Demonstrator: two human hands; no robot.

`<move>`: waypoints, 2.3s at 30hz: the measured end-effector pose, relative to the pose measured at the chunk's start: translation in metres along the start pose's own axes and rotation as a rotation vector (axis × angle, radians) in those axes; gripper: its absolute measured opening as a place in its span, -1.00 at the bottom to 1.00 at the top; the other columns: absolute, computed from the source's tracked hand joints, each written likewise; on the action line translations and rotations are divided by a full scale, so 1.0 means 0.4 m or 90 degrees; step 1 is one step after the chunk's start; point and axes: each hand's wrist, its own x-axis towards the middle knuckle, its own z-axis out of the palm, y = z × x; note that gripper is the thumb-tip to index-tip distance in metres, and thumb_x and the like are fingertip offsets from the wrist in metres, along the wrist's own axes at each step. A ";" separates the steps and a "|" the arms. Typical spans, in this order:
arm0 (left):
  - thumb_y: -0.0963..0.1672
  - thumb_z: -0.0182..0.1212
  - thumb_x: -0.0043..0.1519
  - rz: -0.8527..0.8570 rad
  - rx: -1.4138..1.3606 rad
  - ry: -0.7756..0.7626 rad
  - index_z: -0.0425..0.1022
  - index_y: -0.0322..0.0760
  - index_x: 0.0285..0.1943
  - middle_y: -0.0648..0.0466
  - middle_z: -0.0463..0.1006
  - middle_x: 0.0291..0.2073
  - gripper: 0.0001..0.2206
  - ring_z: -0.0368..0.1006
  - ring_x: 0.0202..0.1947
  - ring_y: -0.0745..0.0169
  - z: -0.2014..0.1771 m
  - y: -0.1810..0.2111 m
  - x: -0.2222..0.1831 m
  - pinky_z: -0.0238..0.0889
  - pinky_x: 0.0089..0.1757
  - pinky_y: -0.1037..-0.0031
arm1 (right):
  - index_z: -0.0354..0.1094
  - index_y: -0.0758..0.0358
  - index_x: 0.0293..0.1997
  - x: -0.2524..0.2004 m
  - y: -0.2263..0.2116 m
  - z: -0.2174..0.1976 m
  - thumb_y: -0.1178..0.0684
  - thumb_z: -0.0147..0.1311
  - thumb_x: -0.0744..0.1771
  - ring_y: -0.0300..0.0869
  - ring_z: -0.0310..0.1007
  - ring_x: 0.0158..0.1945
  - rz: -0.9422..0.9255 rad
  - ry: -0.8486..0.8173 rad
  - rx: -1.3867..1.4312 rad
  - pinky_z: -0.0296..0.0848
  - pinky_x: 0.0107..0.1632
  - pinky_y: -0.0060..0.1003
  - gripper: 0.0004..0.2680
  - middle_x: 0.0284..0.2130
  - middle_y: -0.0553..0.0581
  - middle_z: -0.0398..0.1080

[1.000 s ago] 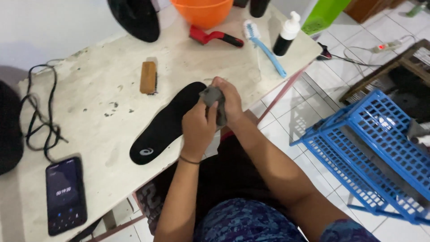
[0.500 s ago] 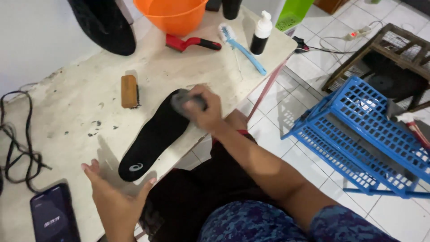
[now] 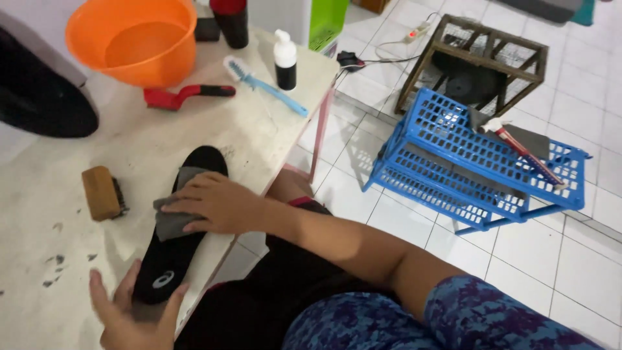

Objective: Cleaning a shoe insole by applying cleaning solution, scrubbing with a brush, and wiping with a cloth.

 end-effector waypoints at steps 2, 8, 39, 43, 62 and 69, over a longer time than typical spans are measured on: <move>-0.19 0.55 -0.03 -0.056 -0.093 -0.016 -0.13 -0.34 0.69 -0.30 0.53 0.22 0.08 0.51 0.06 -0.19 -0.021 0.027 -0.013 0.34 -0.06 0.14 | 0.24 -0.24 0.38 -0.010 -0.031 0.015 -0.28 -0.08 0.42 -0.10 0.20 0.48 0.057 0.038 -0.074 -0.03 0.58 0.07 -0.65 0.40 0.00 0.21; -0.27 0.62 -0.15 -0.023 -0.150 0.031 0.07 -0.61 0.62 -0.50 0.55 -0.01 0.06 0.51 0.00 -0.30 -0.028 0.036 -0.005 0.35 0.02 0.08 | 0.45 -0.01 0.08 -0.014 -0.098 0.090 -0.06 0.09 0.39 0.06 0.43 0.28 -0.055 0.182 -0.009 0.33 0.37 0.01 -0.83 0.19 0.13 0.39; -0.19 0.64 -0.21 -0.084 -0.034 0.003 -0.13 -0.39 0.70 -0.37 0.60 -0.03 0.23 0.55 -0.10 -0.28 0.020 0.020 0.009 0.39 -0.11 0.08 | 0.55 -0.02 -0.07 0.010 -0.166 0.033 -0.18 -0.05 0.40 -0.11 0.34 0.06 -0.183 0.066 0.236 0.27 0.09 -0.16 -0.77 0.06 -0.15 0.46; -0.15 0.67 -0.20 -0.083 0.030 0.043 -0.03 -0.45 0.68 -0.26 0.63 -0.13 0.19 0.58 -0.20 -0.23 0.031 0.045 0.011 0.39 -0.12 0.09 | 0.57 -0.05 -0.09 0.004 -0.183 0.015 -0.20 -0.05 0.38 -0.14 0.35 0.06 -0.147 0.041 0.280 0.21 0.07 -0.18 -0.76 0.01 -0.15 0.51; -0.08 0.68 -0.20 -0.134 0.035 -0.005 -0.31 -0.26 0.70 -0.26 0.63 -0.04 0.32 0.56 -0.10 -0.23 0.032 0.037 -0.004 0.33 -0.05 0.09 | 0.57 -0.19 -0.04 0.005 -0.162 0.069 -0.28 -0.08 0.39 -0.14 0.37 0.08 -0.148 0.053 0.260 0.29 0.13 -0.20 -0.75 0.12 -0.25 0.47; -0.16 0.71 -0.25 -0.056 0.030 0.035 -0.26 -0.39 0.72 -0.30 0.63 -0.11 0.34 0.58 -0.13 -0.27 0.028 0.045 -0.017 0.37 -0.05 0.06 | 0.43 0.02 -0.29 0.011 -0.158 0.040 -0.22 -0.09 0.30 -0.21 0.33 -0.20 -0.130 0.041 0.384 0.21 0.04 -0.21 -0.77 -0.32 -0.16 0.46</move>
